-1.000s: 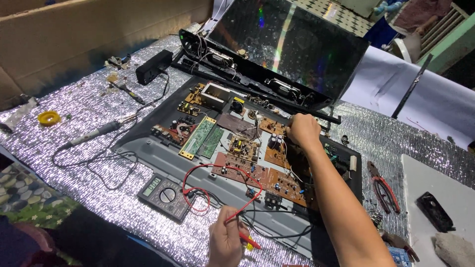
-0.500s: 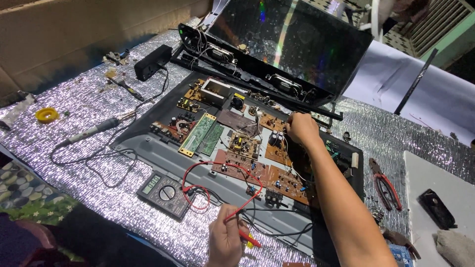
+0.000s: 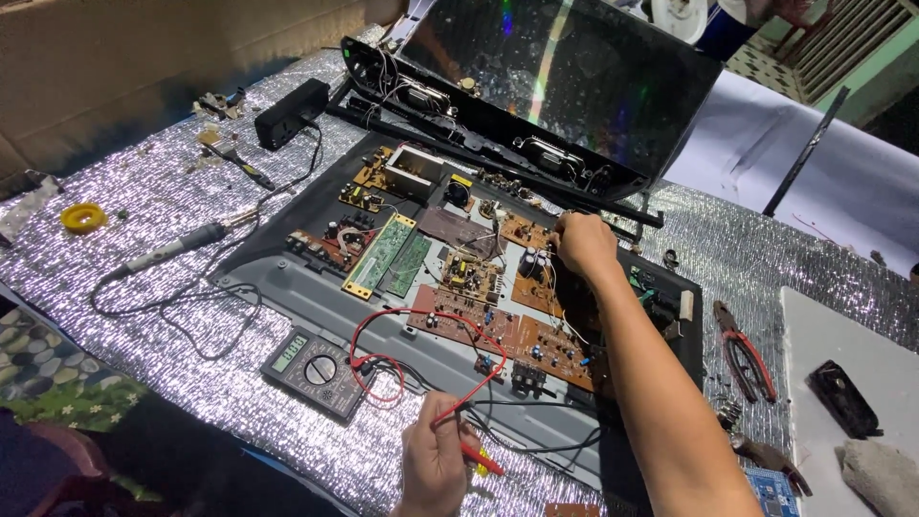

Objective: The person is using a multimeter to diagnose faults on the circuit boards of a disassembled television set on a workbench.

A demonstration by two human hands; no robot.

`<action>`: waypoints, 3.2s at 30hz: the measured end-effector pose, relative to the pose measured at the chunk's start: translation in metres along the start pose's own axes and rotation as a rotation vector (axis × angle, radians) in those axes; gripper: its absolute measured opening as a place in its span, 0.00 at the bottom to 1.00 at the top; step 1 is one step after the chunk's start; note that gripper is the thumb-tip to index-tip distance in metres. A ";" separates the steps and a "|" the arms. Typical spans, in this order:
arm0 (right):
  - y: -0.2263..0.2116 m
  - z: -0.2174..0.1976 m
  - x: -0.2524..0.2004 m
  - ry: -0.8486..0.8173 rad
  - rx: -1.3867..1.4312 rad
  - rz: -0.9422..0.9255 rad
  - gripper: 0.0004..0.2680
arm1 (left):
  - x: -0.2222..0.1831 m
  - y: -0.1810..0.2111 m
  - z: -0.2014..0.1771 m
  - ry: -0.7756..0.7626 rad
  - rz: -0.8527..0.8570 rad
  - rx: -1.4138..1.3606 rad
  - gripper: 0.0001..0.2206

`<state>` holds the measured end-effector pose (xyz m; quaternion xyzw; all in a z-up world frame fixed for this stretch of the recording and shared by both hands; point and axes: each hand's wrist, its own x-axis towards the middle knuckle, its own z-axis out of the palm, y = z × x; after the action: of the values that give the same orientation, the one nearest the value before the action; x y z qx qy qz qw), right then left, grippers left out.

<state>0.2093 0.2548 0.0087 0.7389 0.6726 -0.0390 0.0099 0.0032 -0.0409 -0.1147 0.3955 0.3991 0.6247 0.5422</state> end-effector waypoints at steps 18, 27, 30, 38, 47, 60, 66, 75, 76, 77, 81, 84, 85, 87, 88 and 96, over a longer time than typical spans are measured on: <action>0.000 0.006 0.004 -0.008 -0.030 0.056 0.10 | 0.000 -0.003 -0.001 -0.042 0.042 0.066 0.15; 0.003 0.006 0.006 0.021 0.010 0.031 0.09 | 0.000 -0.003 0.000 -0.014 -0.061 0.022 0.16; 0.000 0.000 0.003 0.005 0.023 0.059 0.08 | 0.002 -0.005 -0.002 -0.032 0.091 0.147 0.14; -0.004 -0.007 -0.004 -0.003 0.075 0.055 0.07 | 0.002 -0.001 -0.002 -0.027 0.037 0.169 0.18; -0.011 -0.021 -0.014 -0.017 0.131 0.055 0.09 | 0.001 0.013 0.000 -0.014 0.072 0.191 0.17; -0.012 -0.049 -0.035 0.080 0.068 0.109 0.12 | 0.002 0.003 -0.001 -0.027 0.036 0.187 0.16; -0.045 -0.112 -0.143 -0.094 0.332 -0.105 0.11 | 0.003 0.016 0.000 -0.021 0.020 0.236 0.20; -0.041 -0.067 -0.254 -0.214 0.534 -0.846 0.09 | -0.007 0.027 0.012 -0.049 -0.081 0.205 0.14; -0.044 -0.069 -0.259 -0.202 0.537 -0.839 0.09 | -0.007 0.032 0.015 -0.061 -0.076 0.208 0.14; -0.046 -0.071 -0.263 -0.157 0.569 -0.811 0.07 | -0.008 0.037 0.018 -0.014 -0.113 0.267 0.15; -0.048 -0.068 -0.272 -0.054 0.657 -0.864 0.05 | -0.012 0.046 0.022 -0.034 -0.288 0.039 0.17; -0.039 -0.064 -0.275 -0.032 0.643 -0.854 0.04 | -0.013 0.044 0.019 -0.003 -0.296 0.115 0.19; -0.034 -0.067 -0.275 -0.028 0.648 -0.852 0.04 | -0.012 0.048 0.019 -0.006 -0.295 0.121 0.19; -0.024 -0.073 -0.274 -0.012 0.634 -0.760 0.03 | -0.010 0.058 0.019 -0.015 -0.171 0.188 0.22; -0.014 -0.076 -0.270 -0.009 0.638 -0.760 0.03 | -0.005 0.054 0.015 -0.017 -0.169 0.192 0.22; 0.030 -0.106 -0.236 0.359 0.672 -0.034 0.05 | 0.055 0.115 0.029 0.097 -0.053 0.066 0.20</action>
<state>0.2221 0.0247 0.1304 0.6847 0.6256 -0.1274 -0.3516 -0.0169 0.0046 0.0060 0.3718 0.4555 0.6149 0.5255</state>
